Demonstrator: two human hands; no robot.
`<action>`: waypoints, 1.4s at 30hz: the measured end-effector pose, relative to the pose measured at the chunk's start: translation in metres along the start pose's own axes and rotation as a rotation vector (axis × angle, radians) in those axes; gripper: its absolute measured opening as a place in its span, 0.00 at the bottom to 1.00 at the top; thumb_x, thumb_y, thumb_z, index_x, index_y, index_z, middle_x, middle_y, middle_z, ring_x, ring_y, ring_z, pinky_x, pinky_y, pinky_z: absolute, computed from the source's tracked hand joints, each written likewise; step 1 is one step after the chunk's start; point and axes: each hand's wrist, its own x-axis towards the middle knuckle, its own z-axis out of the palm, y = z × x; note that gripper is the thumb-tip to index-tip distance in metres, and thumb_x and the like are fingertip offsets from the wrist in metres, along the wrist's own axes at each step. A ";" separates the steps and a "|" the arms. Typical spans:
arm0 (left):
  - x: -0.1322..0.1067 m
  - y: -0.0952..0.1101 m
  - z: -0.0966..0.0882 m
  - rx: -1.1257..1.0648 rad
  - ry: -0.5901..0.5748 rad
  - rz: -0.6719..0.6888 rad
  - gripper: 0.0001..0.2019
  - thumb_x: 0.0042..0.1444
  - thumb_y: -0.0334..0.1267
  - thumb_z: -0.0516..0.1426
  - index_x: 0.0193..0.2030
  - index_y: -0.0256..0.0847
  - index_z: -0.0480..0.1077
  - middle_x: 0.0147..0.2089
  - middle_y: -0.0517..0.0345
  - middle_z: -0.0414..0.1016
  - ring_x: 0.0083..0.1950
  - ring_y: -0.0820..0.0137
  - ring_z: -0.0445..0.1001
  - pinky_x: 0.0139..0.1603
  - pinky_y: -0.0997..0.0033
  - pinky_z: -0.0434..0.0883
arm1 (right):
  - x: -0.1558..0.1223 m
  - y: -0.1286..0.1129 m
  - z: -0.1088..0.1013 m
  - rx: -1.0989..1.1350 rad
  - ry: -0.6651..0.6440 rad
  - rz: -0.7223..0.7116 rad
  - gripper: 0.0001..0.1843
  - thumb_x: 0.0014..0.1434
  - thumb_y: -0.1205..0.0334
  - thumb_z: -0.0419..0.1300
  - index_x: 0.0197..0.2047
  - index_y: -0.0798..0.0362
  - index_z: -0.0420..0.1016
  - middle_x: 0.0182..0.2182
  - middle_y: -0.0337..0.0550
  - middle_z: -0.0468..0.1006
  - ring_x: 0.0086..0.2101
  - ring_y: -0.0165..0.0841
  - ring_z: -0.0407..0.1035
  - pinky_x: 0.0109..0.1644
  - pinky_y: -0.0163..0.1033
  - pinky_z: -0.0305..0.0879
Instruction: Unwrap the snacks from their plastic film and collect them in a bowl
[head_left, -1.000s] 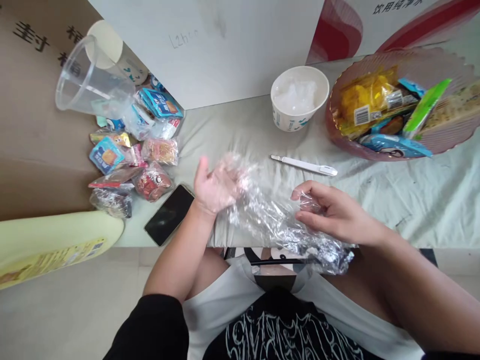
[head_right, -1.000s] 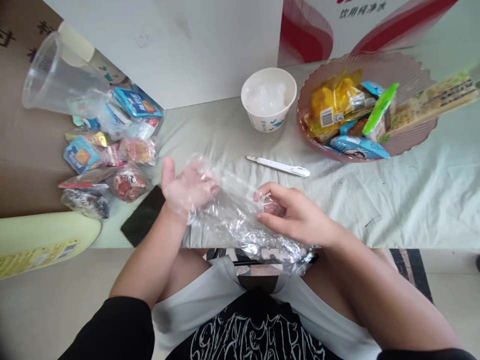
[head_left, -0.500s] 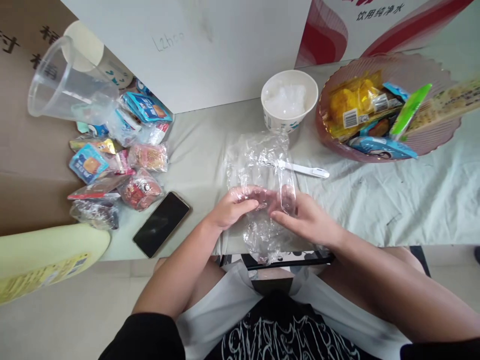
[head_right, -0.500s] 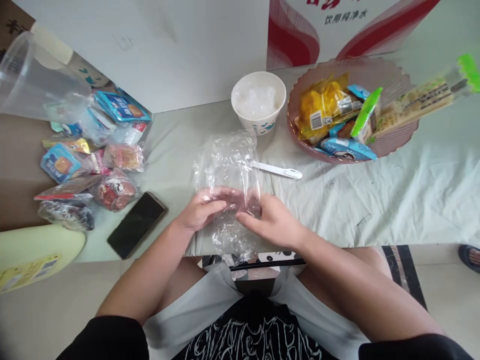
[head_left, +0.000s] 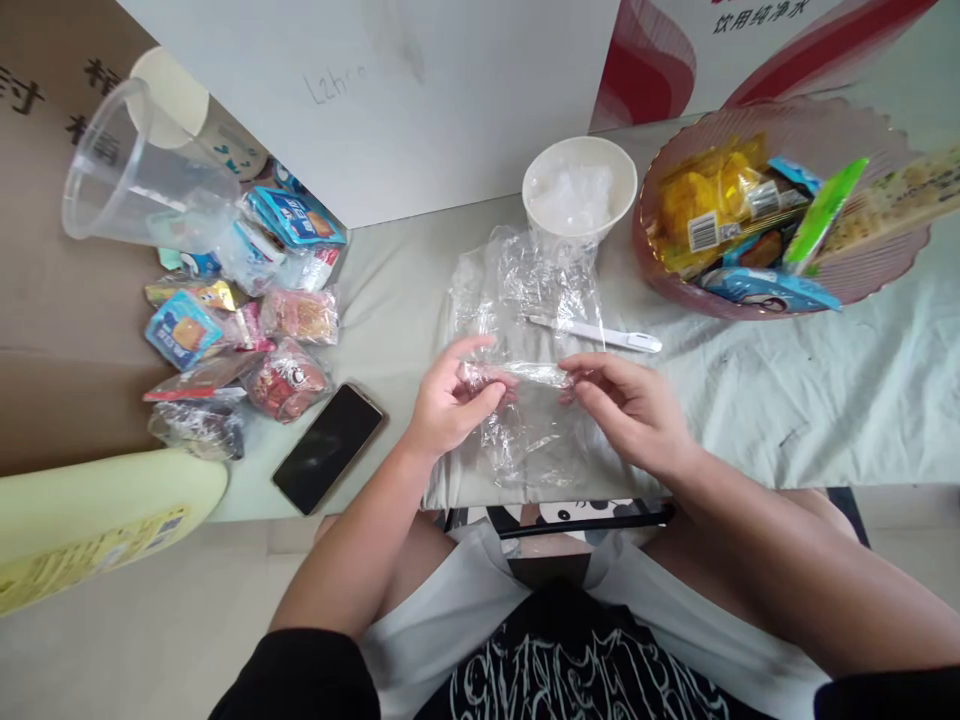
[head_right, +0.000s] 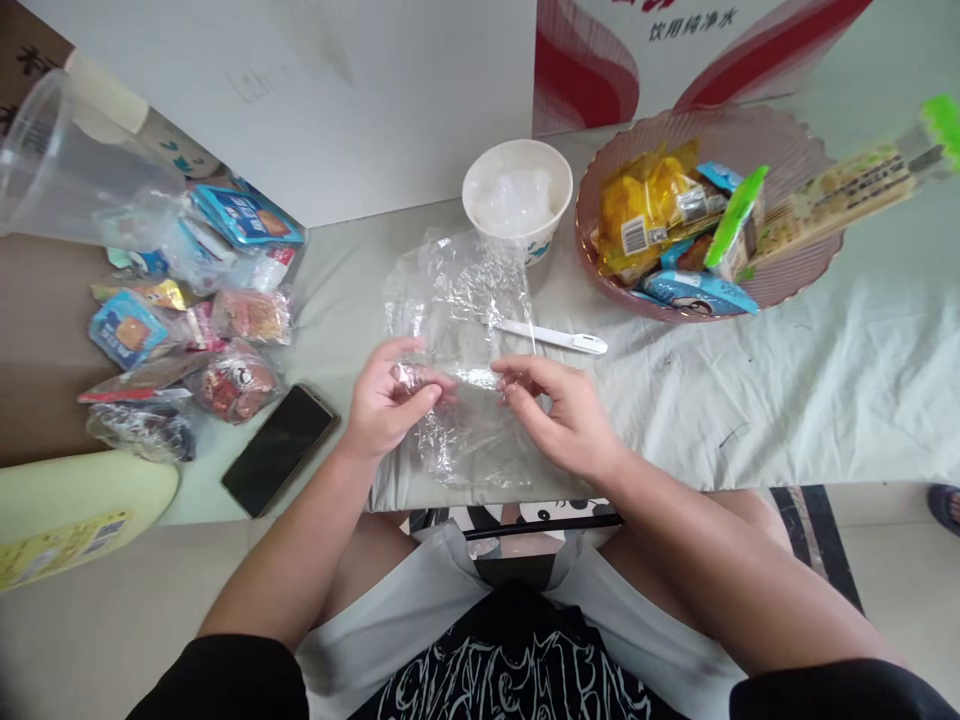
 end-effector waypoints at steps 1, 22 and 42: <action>-0.001 0.000 -0.001 0.043 -0.005 0.034 0.19 0.53 0.46 0.67 0.51 0.47 0.75 0.35 0.55 0.83 0.32 0.64 0.83 0.35 0.63 0.81 | 0.001 0.001 -0.001 -0.030 -0.006 -0.019 0.13 0.64 0.61 0.59 0.50 0.50 0.77 0.35 0.43 0.83 0.34 0.34 0.78 0.41 0.43 0.76; -0.007 0.015 -0.012 0.285 -0.138 0.397 0.19 0.58 0.44 0.61 0.18 0.41 0.67 0.38 0.49 0.80 0.48 0.58 0.79 0.51 0.53 0.77 | -0.002 -0.004 -0.006 0.046 -0.196 -0.198 0.14 0.67 0.61 0.58 0.28 0.49 0.67 0.24 0.36 0.78 0.27 0.31 0.74 0.44 0.45 0.73; -0.001 0.005 -0.001 -0.138 -0.201 -0.251 0.12 0.54 0.44 0.68 0.36 0.38 0.75 0.33 0.55 0.82 0.34 0.67 0.82 0.38 0.69 0.78 | 0.003 0.002 -0.001 0.133 -0.246 0.216 0.09 0.61 0.54 0.60 0.38 0.50 0.68 0.22 0.33 0.71 0.24 0.28 0.64 0.29 0.37 0.60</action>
